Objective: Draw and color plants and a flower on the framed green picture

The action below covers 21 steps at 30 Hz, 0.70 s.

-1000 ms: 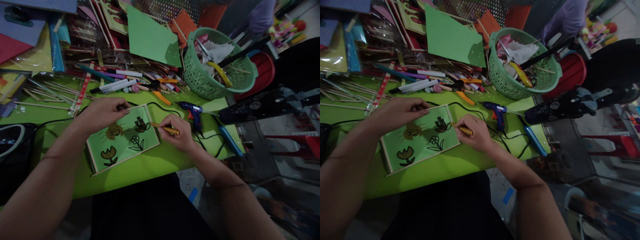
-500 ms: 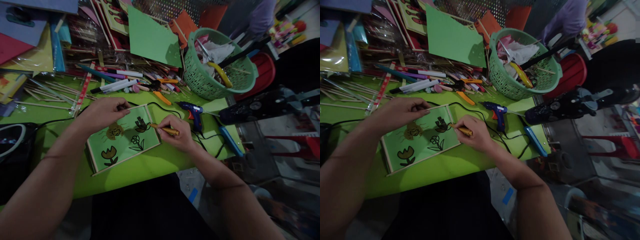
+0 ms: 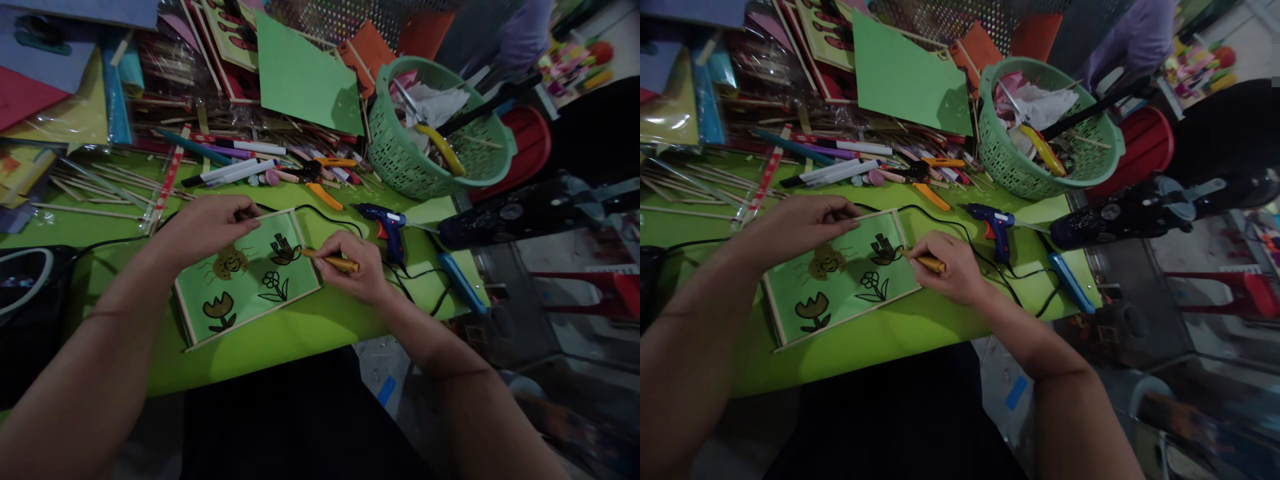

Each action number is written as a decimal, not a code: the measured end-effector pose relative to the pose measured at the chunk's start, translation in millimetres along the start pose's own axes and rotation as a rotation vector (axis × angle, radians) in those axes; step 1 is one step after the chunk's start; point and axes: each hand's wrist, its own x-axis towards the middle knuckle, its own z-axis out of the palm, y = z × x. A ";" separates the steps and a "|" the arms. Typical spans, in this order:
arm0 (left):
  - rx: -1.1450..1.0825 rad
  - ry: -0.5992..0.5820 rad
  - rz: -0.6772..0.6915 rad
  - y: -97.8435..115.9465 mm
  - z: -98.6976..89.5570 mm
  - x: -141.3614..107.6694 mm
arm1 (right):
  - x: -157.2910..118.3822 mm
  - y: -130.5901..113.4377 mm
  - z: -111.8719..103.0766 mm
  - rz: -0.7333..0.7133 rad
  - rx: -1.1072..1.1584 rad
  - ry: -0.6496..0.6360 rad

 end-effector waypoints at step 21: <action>-0.010 0.024 -0.032 -3.3 3.1 4.0 | -1.0 1.6 0.8 -0.072 -0.062 0.058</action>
